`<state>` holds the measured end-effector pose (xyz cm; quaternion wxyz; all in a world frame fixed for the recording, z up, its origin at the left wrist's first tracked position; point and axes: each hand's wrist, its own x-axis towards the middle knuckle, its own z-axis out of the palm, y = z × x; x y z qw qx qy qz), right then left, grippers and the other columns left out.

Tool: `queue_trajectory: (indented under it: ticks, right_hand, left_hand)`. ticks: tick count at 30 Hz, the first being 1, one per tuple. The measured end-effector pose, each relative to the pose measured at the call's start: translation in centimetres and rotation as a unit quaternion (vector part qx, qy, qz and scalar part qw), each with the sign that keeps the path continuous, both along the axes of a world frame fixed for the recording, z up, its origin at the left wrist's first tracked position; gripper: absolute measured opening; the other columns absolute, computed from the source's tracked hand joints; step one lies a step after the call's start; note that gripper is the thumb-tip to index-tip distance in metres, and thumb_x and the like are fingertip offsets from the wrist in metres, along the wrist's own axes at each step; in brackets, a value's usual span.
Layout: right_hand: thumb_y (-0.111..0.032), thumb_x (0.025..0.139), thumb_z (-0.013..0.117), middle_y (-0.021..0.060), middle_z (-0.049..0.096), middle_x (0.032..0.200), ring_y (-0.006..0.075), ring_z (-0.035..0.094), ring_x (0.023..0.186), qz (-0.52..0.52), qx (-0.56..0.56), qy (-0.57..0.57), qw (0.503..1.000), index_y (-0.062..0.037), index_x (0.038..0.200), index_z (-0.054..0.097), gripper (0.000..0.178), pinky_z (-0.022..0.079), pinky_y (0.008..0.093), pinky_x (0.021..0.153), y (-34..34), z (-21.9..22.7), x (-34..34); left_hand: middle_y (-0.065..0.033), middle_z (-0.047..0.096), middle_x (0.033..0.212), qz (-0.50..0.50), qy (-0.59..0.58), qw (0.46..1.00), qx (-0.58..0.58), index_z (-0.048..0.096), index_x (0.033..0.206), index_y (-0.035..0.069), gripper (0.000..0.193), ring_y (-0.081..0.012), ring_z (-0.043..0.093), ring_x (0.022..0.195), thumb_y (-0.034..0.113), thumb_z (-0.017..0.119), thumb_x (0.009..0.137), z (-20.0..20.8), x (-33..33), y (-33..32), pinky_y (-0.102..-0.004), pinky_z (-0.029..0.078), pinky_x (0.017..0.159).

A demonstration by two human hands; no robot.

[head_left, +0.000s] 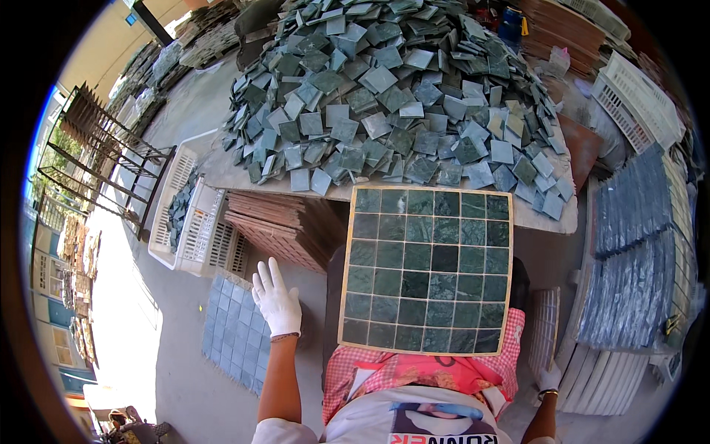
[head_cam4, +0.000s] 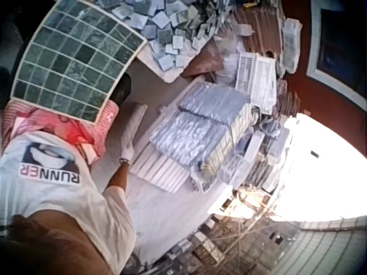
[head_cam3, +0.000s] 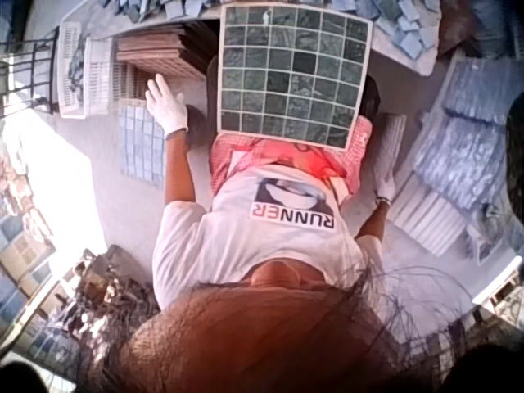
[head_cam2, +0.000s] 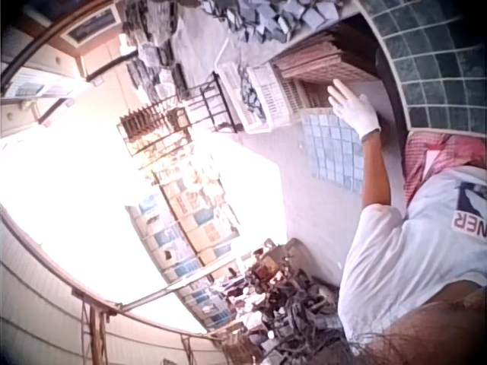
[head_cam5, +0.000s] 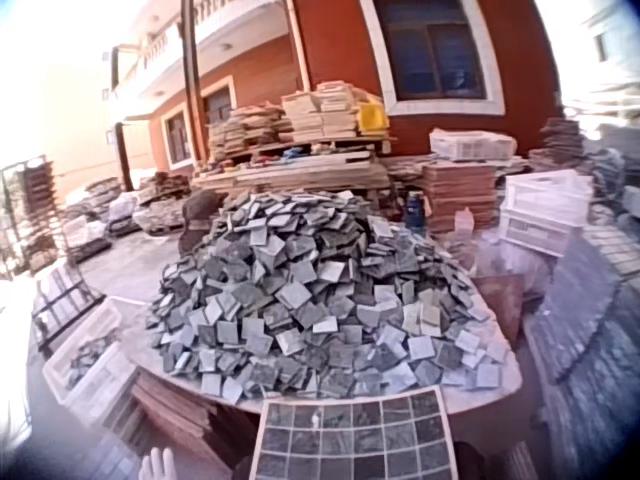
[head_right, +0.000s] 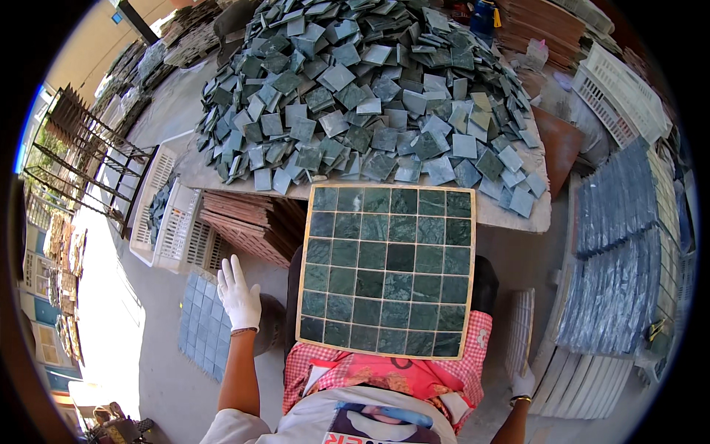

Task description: The person uses a utility knife to score and separate tiles on a grid board, then flips the board to reveal the tiles. They place the board down and begin arranging small square tiles from a pile onto the grid board.

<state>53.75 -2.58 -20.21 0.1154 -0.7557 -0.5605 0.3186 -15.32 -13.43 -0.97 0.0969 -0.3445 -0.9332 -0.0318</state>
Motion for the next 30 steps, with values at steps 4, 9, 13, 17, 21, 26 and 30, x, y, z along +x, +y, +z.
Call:
queue_trajectory:
  ticks: [4, 9, 13, 17, 21, 26, 30]
  right_hand:
    - [-0.003, 0.076, 0.056, 0.0188, 0.068, 0.102, 0.0281, 0.066, 0.096, 0.006, 0.080, 0.007, 0.997, 0.0025, 0.119, 0.060, 0.044, 0.049, 0.0346, 0.084, -0.1, -0.6, 0.7]
    - [0.004, 0.074, 0.053, 0.0158, 0.069, 0.100, 0.0232, 0.065, 0.092, -0.125, 0.098, 0.061, 0.985, 0.0044, 0.120, 0.058, 0.046, 0.049, 0.0320, 0.084, -1.2, 4.5, -4.6]
    - [0.001, 0.077, 0.055, 0.0230, 0.067, 0.102, 0.0356, 0.065, 0.096, -0.063, 0.151, -0.039, 0.986, 0.0007, 0.121, 0.059, 0.044, 0.049, 0.0370, 0.085, -4.3, 0.0, -7.5]
    - [0.000, 0.078, 0.056, 0.0251, 0.066, 0.099, 0.0385, 0.064, 0.097, -0.034, 0.085, -0.072, 0.993, -0.0017, 0.120, 0.060, 0.042, 0.049, 0.0402, 0.084, -2.5, -0.2, -6.6]
    - [0.005, 0.075, 0.052, 0.0108, 0.069, 0.089, 0.0191, 0.065, 0.080, -0.151, 0.085, 0.153, 0.973, 0.0051, 0.106, 0.064, 0.034, 0.051, 0.0305, 0.073, 0.1, 3.0, 0.4]
    - [0.003, 0.079, 0.054, 0.0121, 0.069, 0.095, 0.0212, 0.066, 0.086, -0.189, 0.181, 0.154, 0.953, 0.0049, 0.118, 0.058, 0.039, 0.050, 0.0316, 0.079, -2.8, 8.5, -3.3]
    - [0.001, 0.081, 0.054, 0.0231, 0.066, 0.097, 0.0355, 0.065, 0.094, -0.057, 0.149, -0.091, 0.983, 0.0003, 0.120, 0.058, 0.040, 0.050, 0.0367, 0.082, -7.9, 3.2, -4.4]
  left_hand:
    - [-0.0223, 0.035, 0.145, -0.156, -0.068, 0.982, 0.081, 0.037, 0.141, 0.004, 0.075, -0.0415, 0.032, 0.133, 0.022, 0.071, 0.077, 1.8, 3.6, 0.3, -0.0512, 0.023, 0.110]
    - [-0.0251, 0.041, 0.138, -0.421, -0.154, 0.892, 0.062, 0.048, 0.130, -0.003, 0.069, -0.0437, 0.036, 0.129, 0.043, 0.064, 0.080, 3.5, 10.6, 1.4, -0.0541, 0.026, 0.108]
    - [-0.0176, 0.045, 0.137, -0.435, -0.138, 0.889, -0.040, 0.053, 0.129, 0.010, 0.065, -0.0392, 0.038, 0.128, 0.049, 0.062, 0.078, 1.4, 11.5, 3.4, -0.0568, 0.022, 0.108]
    - [-0.0193, 0.042, 0.140, -0.322, -0.092, 0.942, -0.018, 0.048, 0.132, 0.003, 0.067, -0.0395, 0.036, 0.130, 0.040, 0.065, 0.079, 1.5, 9.5, 5.1, -0.0574, 0.022, 0.108]
    - [-0.0190, 0.044, 0.138, -0.469, -0.126, 0.874, -0.016, 0.048, 0.131, 0.001, 0.068, -0.0392, 0.037, 0.129, 0.040, 0.065, 0.079, 3.7, 11.3, 6.0, -0.0554, 0.023, 0.108]
    - [-0.0106, 0.051, 0.132, -0.652, -0.193, 0.727, -0.095, 0.054, 0.126, 0.006, 0.049, -0.0251, 0.046, 0.125, 0.034, 0.059, 0.086, 1.1, 13.4, 2.1, -0.0500, 0.030, 0.107]
    - [-0.0115, 0.058, 0.124, -0.578, -0.421, 0.675, -0.179, 0.060, 0.118, 0.007, 0.037, -0.0235, 0.052, 0.119, 0.023, 0.063, 0.085, 2.9, 9.9, -0.6, -0.0412, 0.038, 0.103]
